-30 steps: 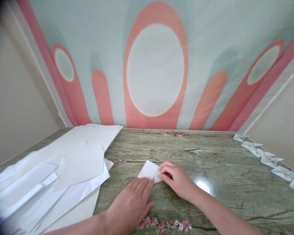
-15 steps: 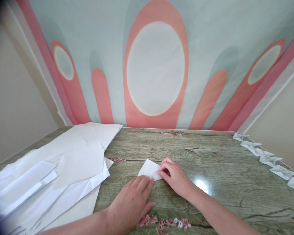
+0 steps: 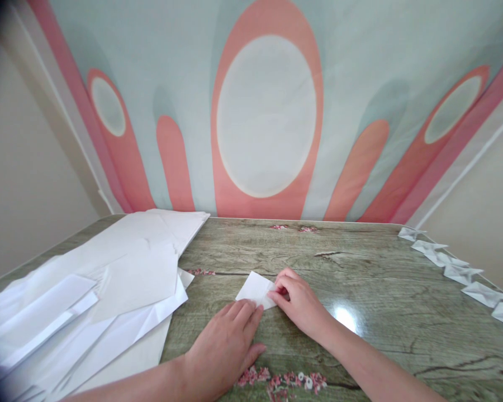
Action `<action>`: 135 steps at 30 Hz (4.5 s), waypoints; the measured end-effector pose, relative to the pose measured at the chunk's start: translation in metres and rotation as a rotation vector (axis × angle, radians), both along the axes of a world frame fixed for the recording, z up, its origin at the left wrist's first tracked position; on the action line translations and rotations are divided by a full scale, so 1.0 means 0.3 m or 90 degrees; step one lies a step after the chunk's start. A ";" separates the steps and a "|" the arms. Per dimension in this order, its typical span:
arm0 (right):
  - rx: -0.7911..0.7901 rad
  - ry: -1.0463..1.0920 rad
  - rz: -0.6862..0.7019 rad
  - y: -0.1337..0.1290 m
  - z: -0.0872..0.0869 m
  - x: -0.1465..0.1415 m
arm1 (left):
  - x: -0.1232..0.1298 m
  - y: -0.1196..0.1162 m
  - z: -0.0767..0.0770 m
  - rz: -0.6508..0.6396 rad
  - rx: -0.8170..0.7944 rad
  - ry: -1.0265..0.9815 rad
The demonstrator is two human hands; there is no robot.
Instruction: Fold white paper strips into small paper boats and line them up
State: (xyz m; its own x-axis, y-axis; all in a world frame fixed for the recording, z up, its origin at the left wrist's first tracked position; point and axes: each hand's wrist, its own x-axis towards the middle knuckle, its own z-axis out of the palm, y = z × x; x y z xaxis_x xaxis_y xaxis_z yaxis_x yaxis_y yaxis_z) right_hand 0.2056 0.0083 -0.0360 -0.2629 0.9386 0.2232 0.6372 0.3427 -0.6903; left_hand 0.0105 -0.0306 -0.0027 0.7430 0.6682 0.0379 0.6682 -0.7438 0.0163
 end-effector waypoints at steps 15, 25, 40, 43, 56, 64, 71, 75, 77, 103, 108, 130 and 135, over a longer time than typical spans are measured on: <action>0.004 -0.004 -0.004 0.001 0.006 -0.004 | 0.000 0.002 0.005 -0.005 0.004 0.012; -0.001 -0.010 -0.010 0.004 0.003 -0.005 | 0.003 0.005 0.008 -0.008 0.015 0.029; 0.023 0.011 -0.013 0.003 -0.014 -0.001 | 0.003 0.005 0.010 -0.012 0.029 0.035; 0.029 0.025 -0.002 -0.010 -0.007 -0.003 | 0.002 0.006 0.011 -0.014 0.031 0.030; 0.266 -0.292 0.104 -0.109 0.026 -0.012 | 0.006 0.006 0.004 -0.002 0.047 0.027; 0.307 -0.390 0.114 -0.132 0.004 -0.043 | 0.006 0.008 0.003 -0.004 0.040 0.028; 0.324 -0.403 0.101 -0.136 -0.004 -0.050 | 0.009 0.001 0.007 0.004 0.015 0.025; 0.323 -0.406 0.095 -0.142 -0.002 -0.055 | 0.005 -0.010 -0.001 0.005 0.006 0.040; 0.318 -0.408 0.093 -0.146 -0.002 -0.057 | 0.002 -0.015 -0.007 0.002 0.000 0.046; 0.303 -0.440 0.103 -0.145 -0.005 -0.058 | -0.008 0.002 -0.011 -0.020 0.029 0.028; 0.306 -0.446 0.091 -0.144 -0.015 -0.059 | -0.003 0.009 0.001 -0.025 0.014 0.029; 0.317 -0.498 0.051 -0.165 -0.040 -0.074 | -0.002 0.007 0.000 -0.020 0.029 0.028; 0.324 -0.545 0.015 -0.171 -0.031 -0.074 | -0.001 0.007 -0.006 -0.020 0.029 0.030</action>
